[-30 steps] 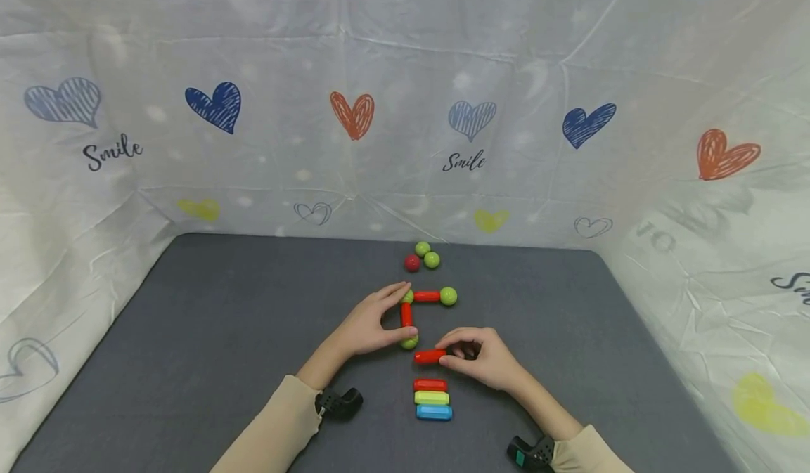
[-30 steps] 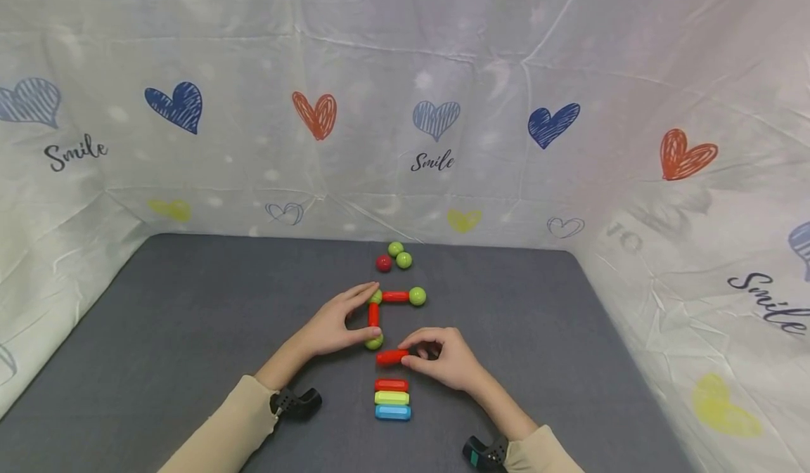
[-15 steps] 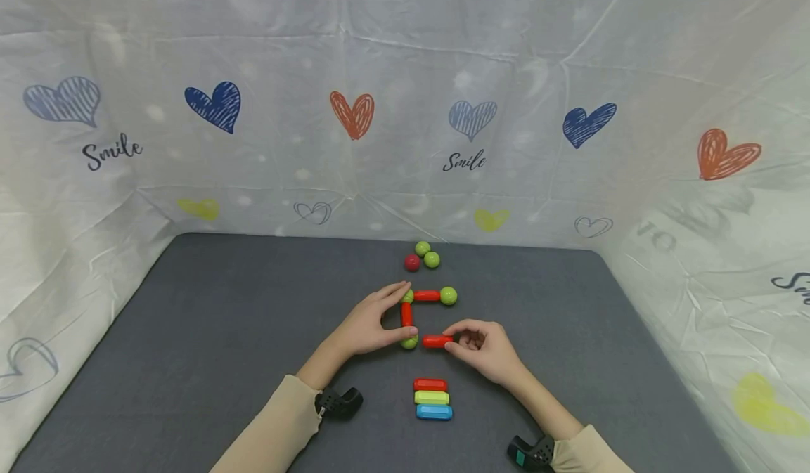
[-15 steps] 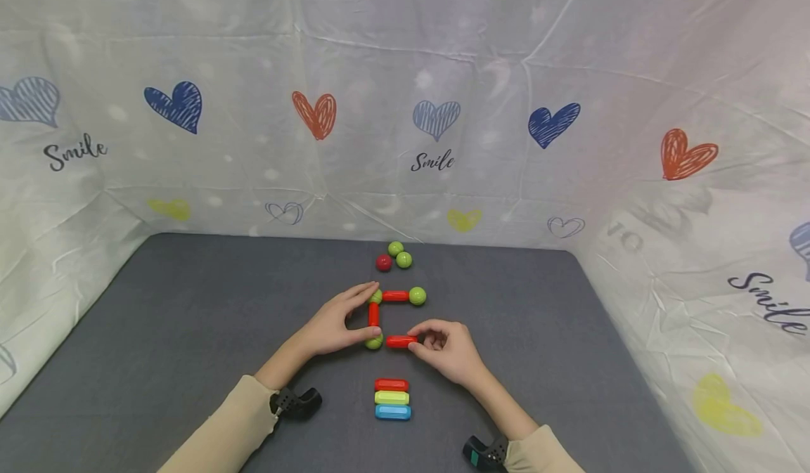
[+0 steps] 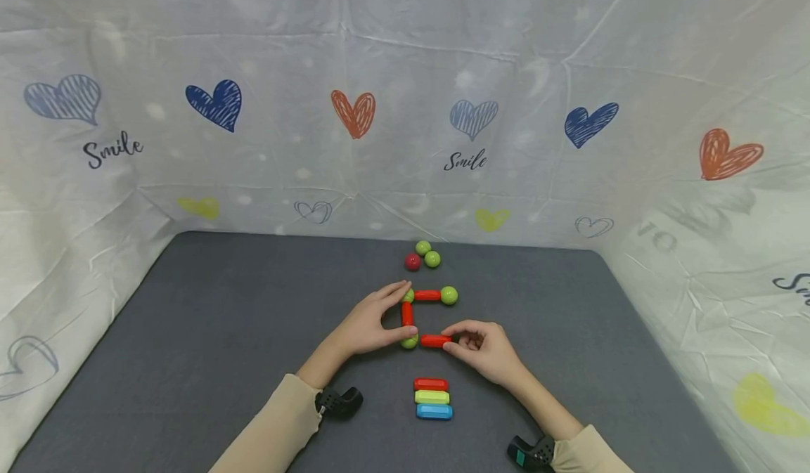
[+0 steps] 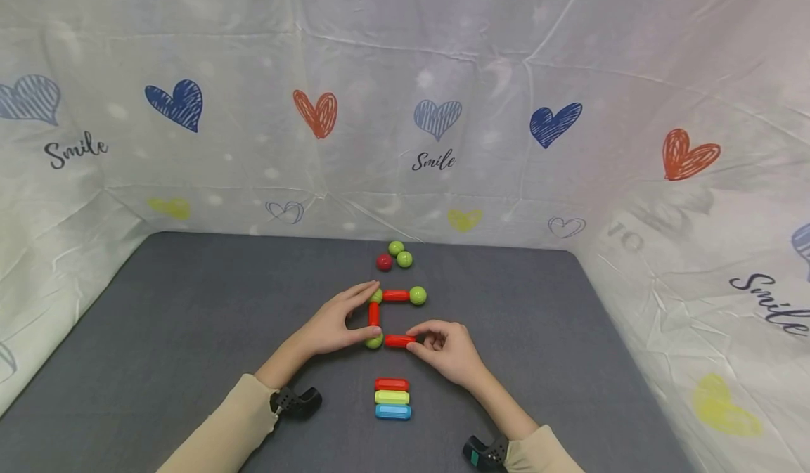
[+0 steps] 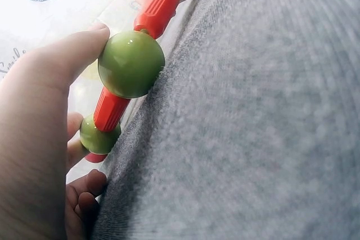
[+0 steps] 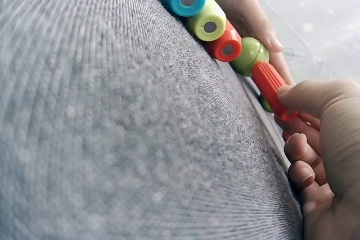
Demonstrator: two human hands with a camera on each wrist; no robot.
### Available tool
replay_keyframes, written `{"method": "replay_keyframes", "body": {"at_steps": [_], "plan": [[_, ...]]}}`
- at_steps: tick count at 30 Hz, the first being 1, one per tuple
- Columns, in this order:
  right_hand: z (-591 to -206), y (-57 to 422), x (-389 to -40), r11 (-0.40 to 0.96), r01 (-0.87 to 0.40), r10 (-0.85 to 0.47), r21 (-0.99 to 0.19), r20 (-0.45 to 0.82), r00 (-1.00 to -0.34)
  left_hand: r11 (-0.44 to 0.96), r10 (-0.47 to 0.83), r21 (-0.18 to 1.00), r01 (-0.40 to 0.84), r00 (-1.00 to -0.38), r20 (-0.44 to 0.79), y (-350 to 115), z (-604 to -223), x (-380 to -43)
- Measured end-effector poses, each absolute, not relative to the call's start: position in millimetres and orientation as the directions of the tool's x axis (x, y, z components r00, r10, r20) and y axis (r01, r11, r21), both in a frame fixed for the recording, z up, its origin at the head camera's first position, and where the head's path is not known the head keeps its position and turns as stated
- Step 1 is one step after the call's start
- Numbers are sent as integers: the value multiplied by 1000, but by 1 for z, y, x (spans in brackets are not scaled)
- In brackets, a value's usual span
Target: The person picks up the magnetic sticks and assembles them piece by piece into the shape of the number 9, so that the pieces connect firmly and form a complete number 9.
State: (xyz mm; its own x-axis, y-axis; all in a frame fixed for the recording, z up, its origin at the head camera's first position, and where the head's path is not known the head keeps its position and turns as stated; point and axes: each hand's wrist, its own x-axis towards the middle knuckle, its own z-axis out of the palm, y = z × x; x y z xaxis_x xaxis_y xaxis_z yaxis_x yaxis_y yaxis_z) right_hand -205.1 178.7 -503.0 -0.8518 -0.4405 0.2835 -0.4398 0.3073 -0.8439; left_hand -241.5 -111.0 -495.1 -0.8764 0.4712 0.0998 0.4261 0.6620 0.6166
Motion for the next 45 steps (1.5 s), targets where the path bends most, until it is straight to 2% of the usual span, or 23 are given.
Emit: {"method": "replay_keyframes", "body": {"at_steps": [16,23,36,45], "plan": [[-502,176,-204,338,-409,-428,-848,248,-869,652,491,610,450,-864,112,-112,-496,-242],[-503,175,-205,360,-449,-423,-817,286,-860,647,497,612,454,-860,113,-111,-493,-241],[-506,174,-206,420,-436,-394,-796,273,-877,653,492,608,451,-863,112,-111,-493,-240],[-504,174,-205,415,-427,-400,-804,260,-879,651,490,613,448,-865,112,-111,-492,-240]]}}
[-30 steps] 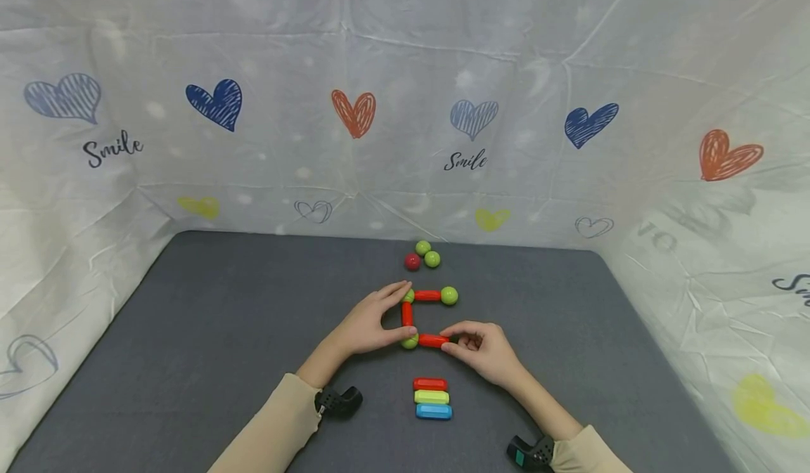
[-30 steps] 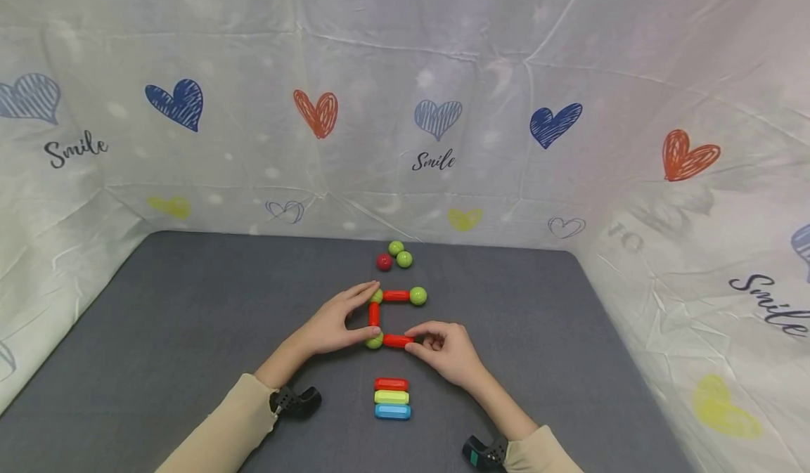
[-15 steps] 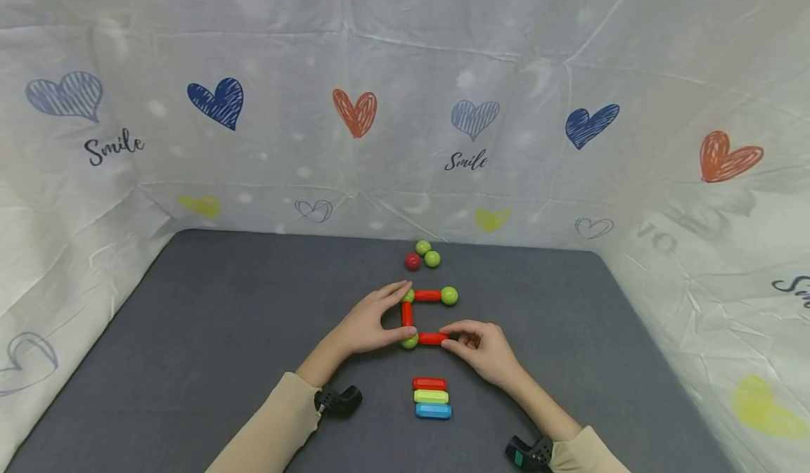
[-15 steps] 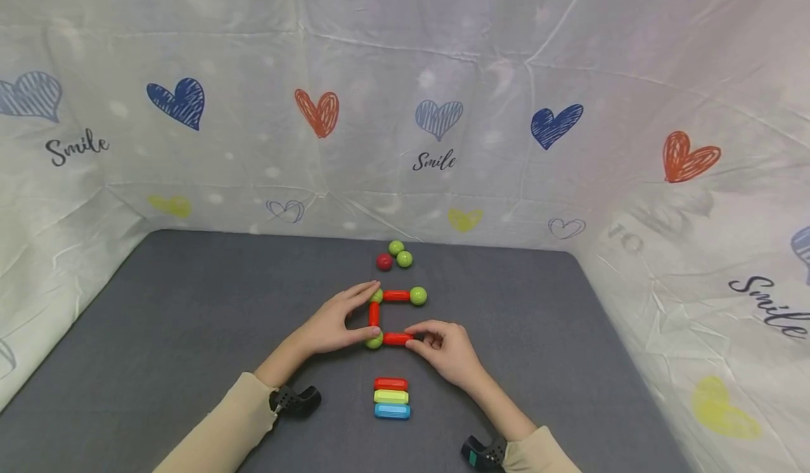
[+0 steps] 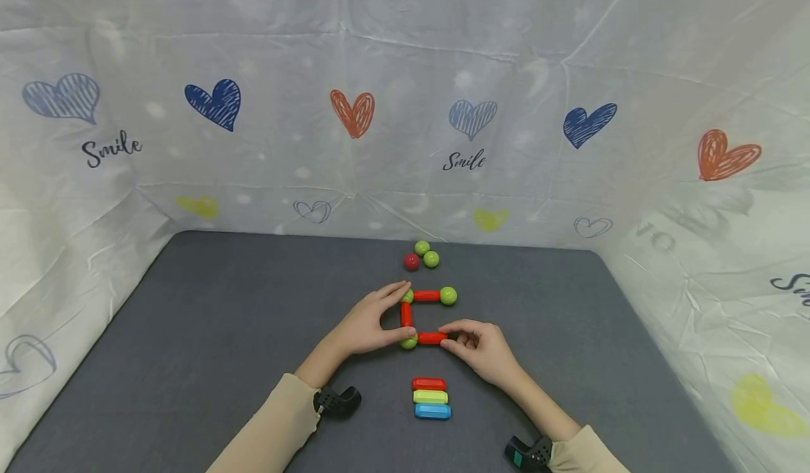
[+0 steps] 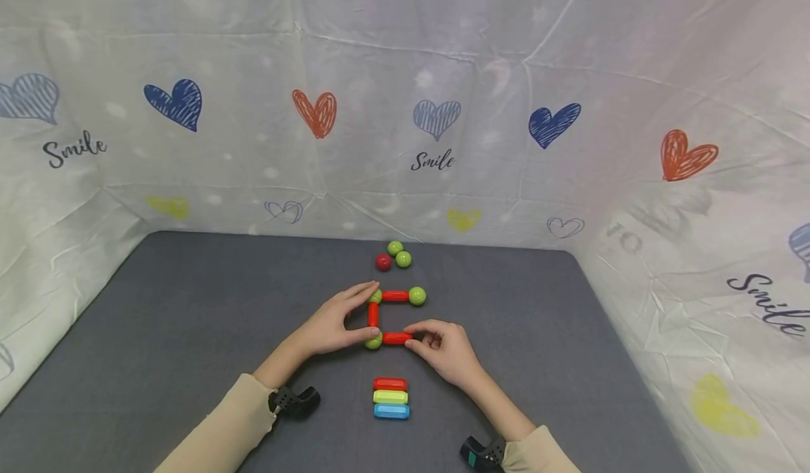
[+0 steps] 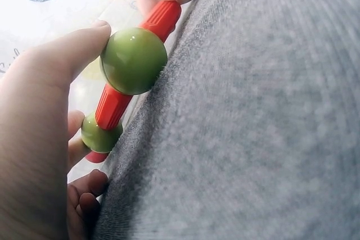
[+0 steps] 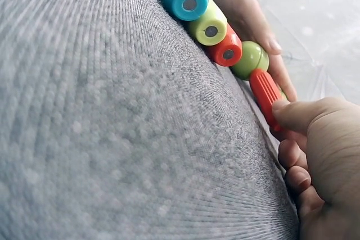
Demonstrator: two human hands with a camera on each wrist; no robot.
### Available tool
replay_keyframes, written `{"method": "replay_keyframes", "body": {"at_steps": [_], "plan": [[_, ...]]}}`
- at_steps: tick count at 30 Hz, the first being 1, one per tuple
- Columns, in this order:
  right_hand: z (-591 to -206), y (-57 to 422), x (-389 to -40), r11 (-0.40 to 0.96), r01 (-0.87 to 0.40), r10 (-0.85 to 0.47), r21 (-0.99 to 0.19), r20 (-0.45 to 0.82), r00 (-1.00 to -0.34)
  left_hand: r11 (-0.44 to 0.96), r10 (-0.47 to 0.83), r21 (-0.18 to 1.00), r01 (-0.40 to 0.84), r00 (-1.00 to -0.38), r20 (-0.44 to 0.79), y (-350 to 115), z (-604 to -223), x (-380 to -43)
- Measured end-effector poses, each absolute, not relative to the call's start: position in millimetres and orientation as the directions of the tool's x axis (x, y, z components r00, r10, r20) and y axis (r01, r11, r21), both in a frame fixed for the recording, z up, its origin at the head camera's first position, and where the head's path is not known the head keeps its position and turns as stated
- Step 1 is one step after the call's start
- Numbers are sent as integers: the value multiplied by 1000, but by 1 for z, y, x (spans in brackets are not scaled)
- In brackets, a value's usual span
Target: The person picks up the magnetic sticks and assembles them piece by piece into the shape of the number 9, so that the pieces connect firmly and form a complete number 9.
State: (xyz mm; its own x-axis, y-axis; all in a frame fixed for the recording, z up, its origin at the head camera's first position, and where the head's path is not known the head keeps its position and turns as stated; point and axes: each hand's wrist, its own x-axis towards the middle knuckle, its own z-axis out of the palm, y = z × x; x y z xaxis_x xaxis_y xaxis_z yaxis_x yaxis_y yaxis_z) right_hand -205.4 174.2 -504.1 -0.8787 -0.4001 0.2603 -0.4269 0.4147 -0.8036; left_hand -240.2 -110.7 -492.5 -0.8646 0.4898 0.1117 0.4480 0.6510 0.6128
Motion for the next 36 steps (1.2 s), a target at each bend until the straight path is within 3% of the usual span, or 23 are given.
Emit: {"method": "replay_keyframes", "body": {"at_steps": [7,13,18,27,36], "plan": [[-505,174,-205,410,-453,-424,-792,274,-863,646,467,635,423,-878,110,-110,-494,-241],[-504,173,-206,439,-437,-428,-785,245,-870,654,274,679,335,-941,200,-95,-485,-238],[-503,174,-206,444,-443,-424,-779,253,-870,694,156,653,304,-949,275,-72,-474,-245],[-503,174,-205,440,-466,-419,-767,284,-862,683,193,666,301,-953,233,-37,-475,-266],[-504,173,-205,454,-492,-416,-743,312,-854,625,172,723,294,-956,239,-31,-491,-275]]}}
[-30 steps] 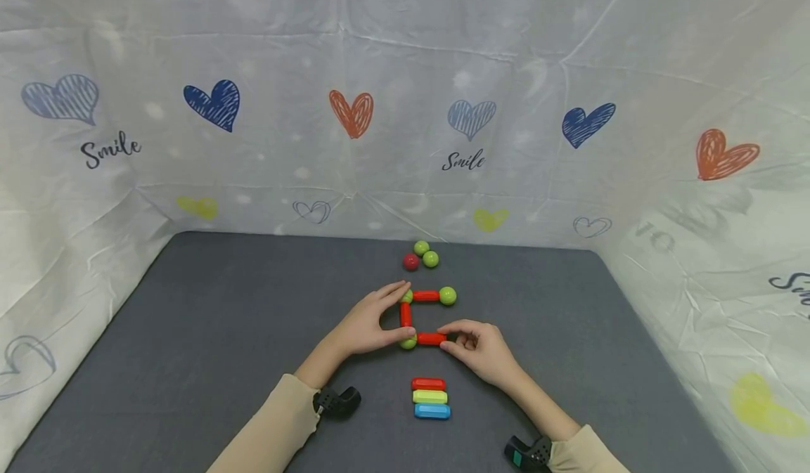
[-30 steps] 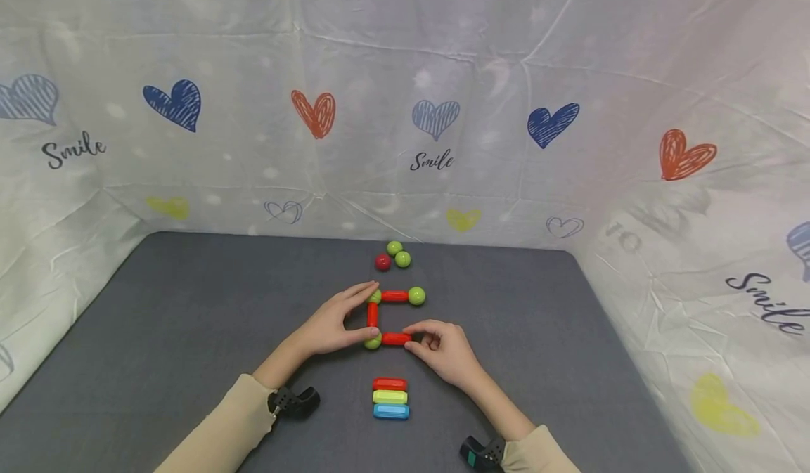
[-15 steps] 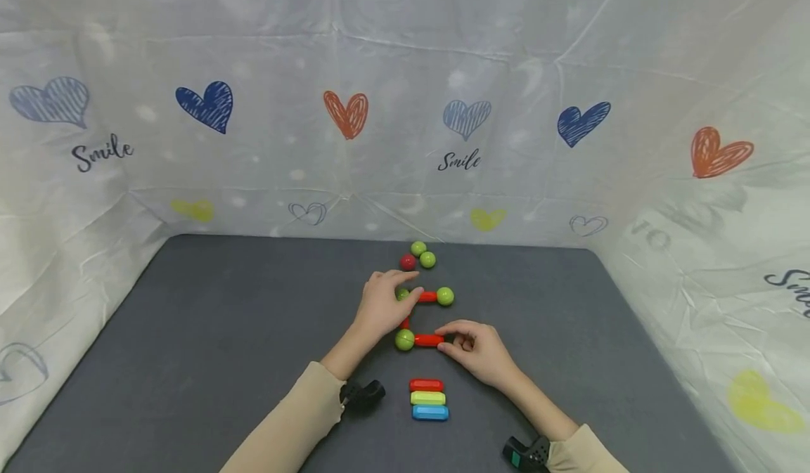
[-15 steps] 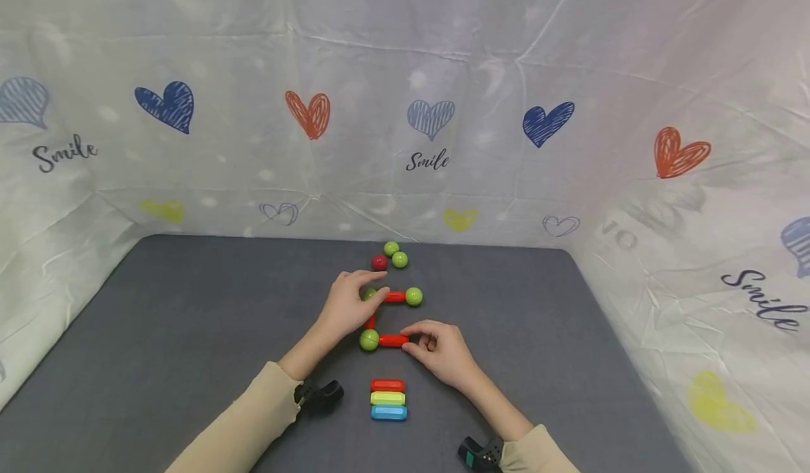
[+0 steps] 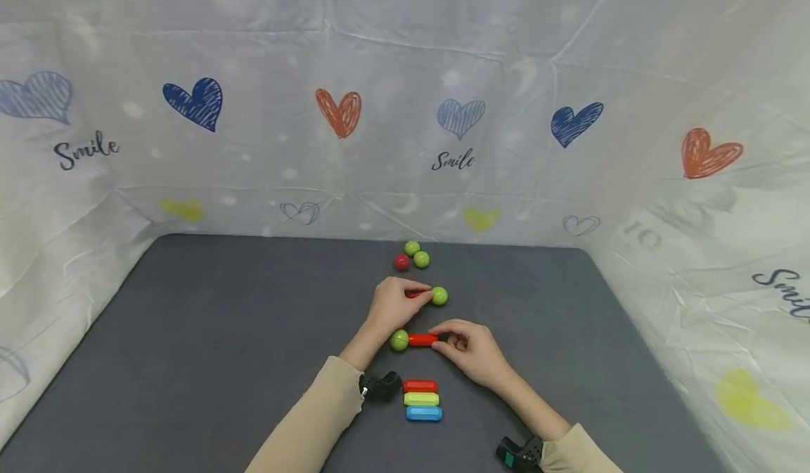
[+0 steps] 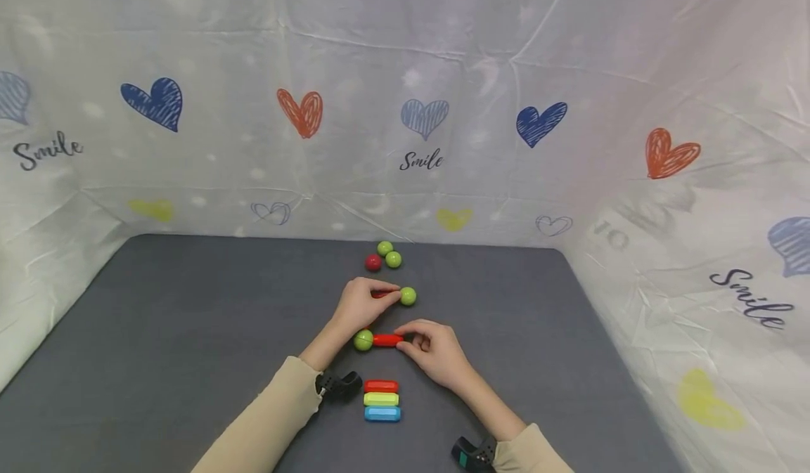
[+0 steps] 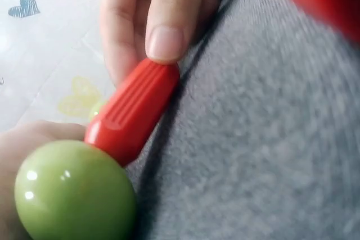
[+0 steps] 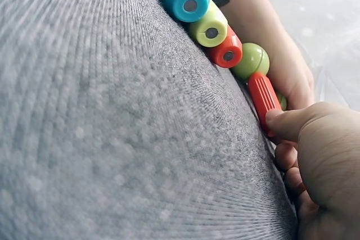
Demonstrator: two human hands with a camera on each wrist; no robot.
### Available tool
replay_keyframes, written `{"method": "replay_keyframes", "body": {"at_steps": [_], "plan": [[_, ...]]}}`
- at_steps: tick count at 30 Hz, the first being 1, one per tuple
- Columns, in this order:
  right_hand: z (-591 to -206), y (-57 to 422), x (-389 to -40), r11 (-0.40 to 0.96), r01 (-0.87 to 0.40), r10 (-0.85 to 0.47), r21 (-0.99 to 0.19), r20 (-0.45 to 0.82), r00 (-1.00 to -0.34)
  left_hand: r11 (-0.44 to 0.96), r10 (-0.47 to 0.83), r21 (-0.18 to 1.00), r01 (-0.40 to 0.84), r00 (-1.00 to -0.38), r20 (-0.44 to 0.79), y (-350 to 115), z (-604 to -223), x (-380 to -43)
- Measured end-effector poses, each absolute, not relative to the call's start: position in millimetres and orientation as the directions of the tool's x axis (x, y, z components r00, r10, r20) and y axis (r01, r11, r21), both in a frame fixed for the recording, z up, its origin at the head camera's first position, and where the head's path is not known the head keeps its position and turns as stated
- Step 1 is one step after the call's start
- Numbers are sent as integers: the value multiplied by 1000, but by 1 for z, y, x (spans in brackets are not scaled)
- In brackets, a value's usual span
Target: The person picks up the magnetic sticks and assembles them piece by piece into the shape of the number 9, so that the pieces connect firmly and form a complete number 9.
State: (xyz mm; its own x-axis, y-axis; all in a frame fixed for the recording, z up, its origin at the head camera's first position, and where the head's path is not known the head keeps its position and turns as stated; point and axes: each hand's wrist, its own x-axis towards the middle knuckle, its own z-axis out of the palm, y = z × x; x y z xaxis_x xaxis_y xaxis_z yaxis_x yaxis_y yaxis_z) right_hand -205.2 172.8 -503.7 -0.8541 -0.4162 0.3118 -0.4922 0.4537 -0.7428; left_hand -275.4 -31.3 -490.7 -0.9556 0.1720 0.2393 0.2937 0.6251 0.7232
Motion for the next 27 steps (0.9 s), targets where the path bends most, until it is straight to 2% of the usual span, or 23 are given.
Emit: {"method": "replay_keyframes", "body": {"at_steps": [16,27], "plan": [[-500,172,-203,454,-459,-411,-763,277,-868,589,202,739,328,-945,259,-37,-497,-274],[-503,173,-204,397,-438,-386,-807,286,-877,600,194,733,321,-947,255,-37,-498,-273]]}}
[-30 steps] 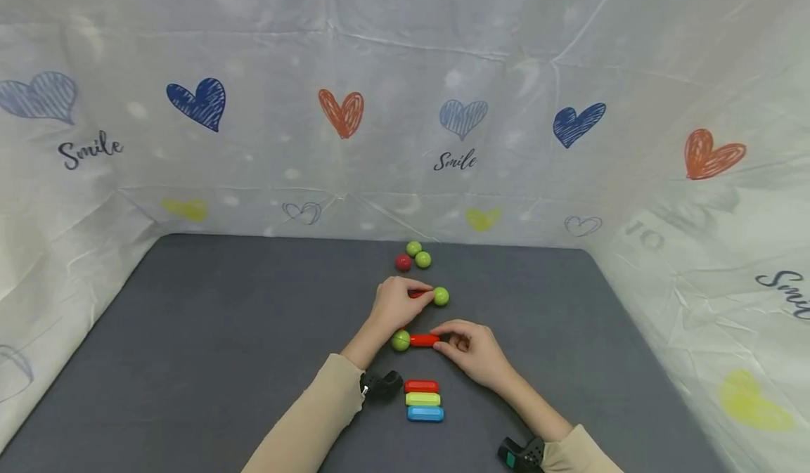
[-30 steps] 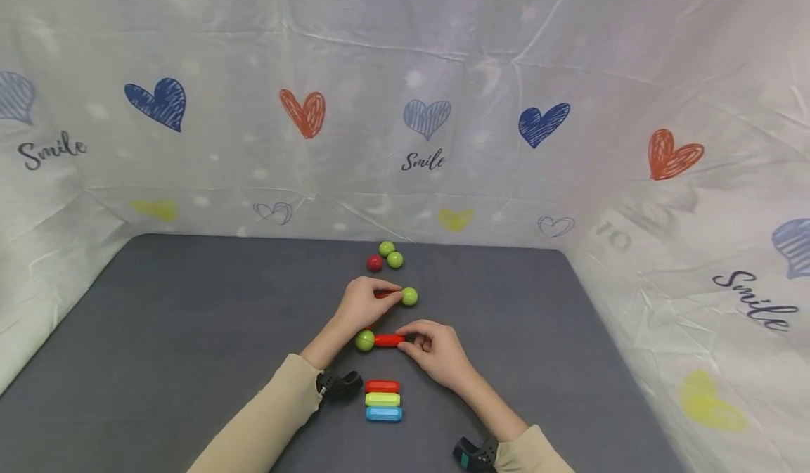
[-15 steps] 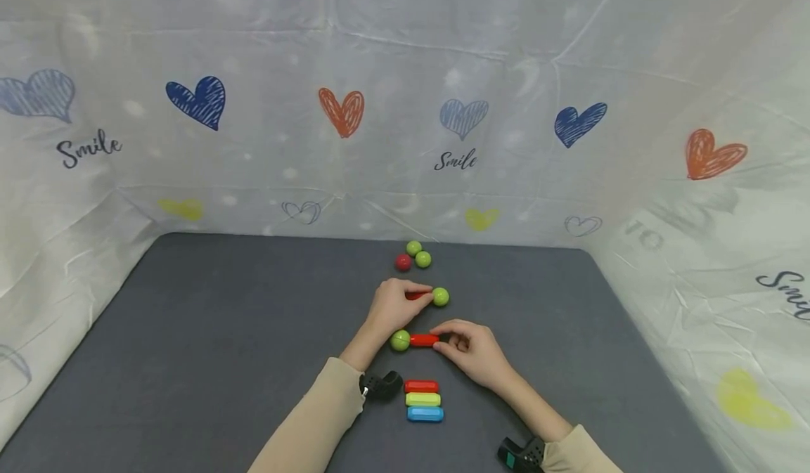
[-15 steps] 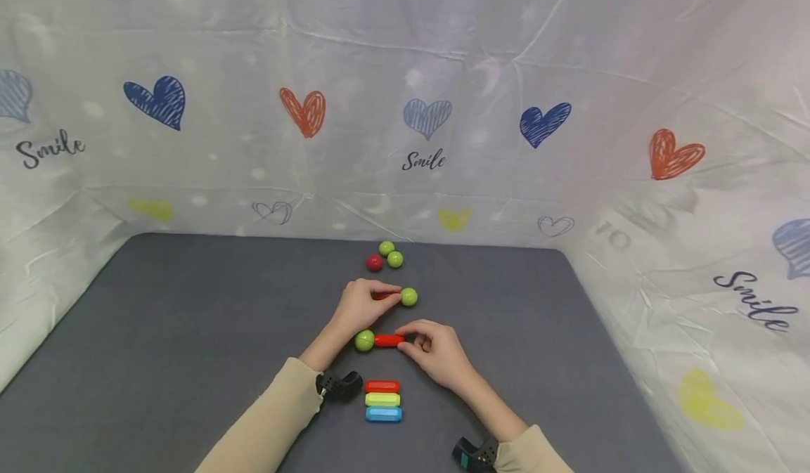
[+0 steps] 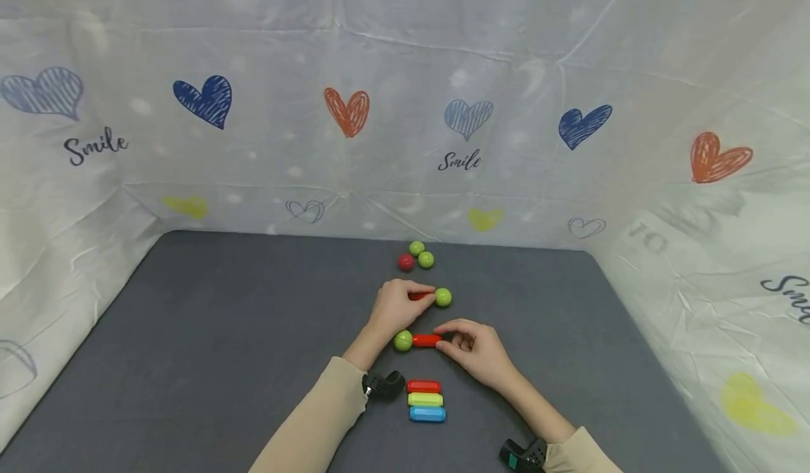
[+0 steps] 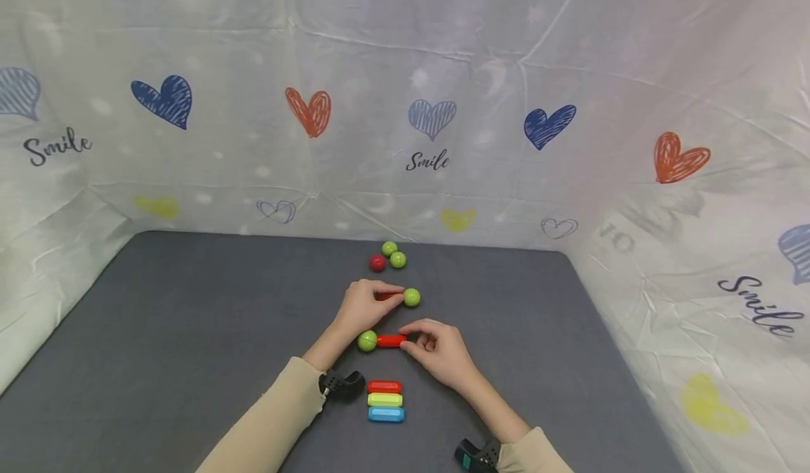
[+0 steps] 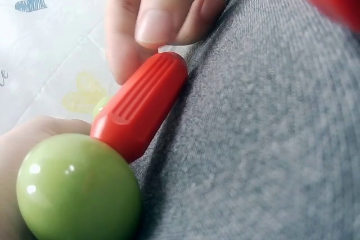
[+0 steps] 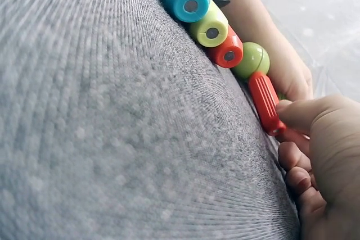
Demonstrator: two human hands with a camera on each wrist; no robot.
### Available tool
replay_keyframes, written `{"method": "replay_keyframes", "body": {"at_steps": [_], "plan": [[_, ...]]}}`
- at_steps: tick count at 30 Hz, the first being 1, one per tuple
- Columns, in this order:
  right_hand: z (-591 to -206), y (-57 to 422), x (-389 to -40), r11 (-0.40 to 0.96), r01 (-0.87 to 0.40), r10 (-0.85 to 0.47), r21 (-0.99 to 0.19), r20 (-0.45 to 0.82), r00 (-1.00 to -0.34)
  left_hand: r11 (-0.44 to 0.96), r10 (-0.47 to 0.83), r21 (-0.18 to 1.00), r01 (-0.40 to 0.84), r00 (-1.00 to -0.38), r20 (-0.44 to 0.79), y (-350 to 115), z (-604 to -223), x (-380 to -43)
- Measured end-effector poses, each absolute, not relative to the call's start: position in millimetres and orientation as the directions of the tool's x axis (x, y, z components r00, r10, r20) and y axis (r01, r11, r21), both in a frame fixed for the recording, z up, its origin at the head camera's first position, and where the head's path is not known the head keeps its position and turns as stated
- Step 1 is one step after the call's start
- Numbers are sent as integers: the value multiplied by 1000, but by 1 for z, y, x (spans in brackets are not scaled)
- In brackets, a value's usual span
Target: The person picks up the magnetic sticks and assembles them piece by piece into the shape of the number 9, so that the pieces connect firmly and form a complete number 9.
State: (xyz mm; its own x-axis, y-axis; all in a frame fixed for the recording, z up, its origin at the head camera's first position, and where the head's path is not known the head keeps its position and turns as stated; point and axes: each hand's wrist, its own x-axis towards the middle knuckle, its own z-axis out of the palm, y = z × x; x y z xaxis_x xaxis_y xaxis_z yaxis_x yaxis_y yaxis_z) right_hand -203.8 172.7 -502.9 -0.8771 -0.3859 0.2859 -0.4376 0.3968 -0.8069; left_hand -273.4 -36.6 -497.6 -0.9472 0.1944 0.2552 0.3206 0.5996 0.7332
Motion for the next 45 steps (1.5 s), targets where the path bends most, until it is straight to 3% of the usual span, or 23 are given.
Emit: {"method": "replay_keyframes", "body": {"at_steps": [8,13,17,28,34,45], "plan": [[-498,176,-200,196,-483,-414,-854,374,-830,603,193,729,323,-946,259,-36,-498,-274],[-496,174,-198,72,-526,-590,-848,389,-708,601,188,731,324,-946,264,-36,-497,-274],[-497,173,-198,87,-556,-682,-827,358,-638,600,187,733,320,-947,261,-36,-497,-274],[-499,175,-199,70,-538,-745,-840,315,-588,592,187,744,310,-951,247,-37,-497,-274],[-503,178,-202,85,-599,-773,-796,327,-544,589,193,743,318,-948,253,-37,-496,-274],[-503,175,-200,107,-582,-757,-806,313,-573,586,190,743,324,-946,263,-37,-497,-273]]}}
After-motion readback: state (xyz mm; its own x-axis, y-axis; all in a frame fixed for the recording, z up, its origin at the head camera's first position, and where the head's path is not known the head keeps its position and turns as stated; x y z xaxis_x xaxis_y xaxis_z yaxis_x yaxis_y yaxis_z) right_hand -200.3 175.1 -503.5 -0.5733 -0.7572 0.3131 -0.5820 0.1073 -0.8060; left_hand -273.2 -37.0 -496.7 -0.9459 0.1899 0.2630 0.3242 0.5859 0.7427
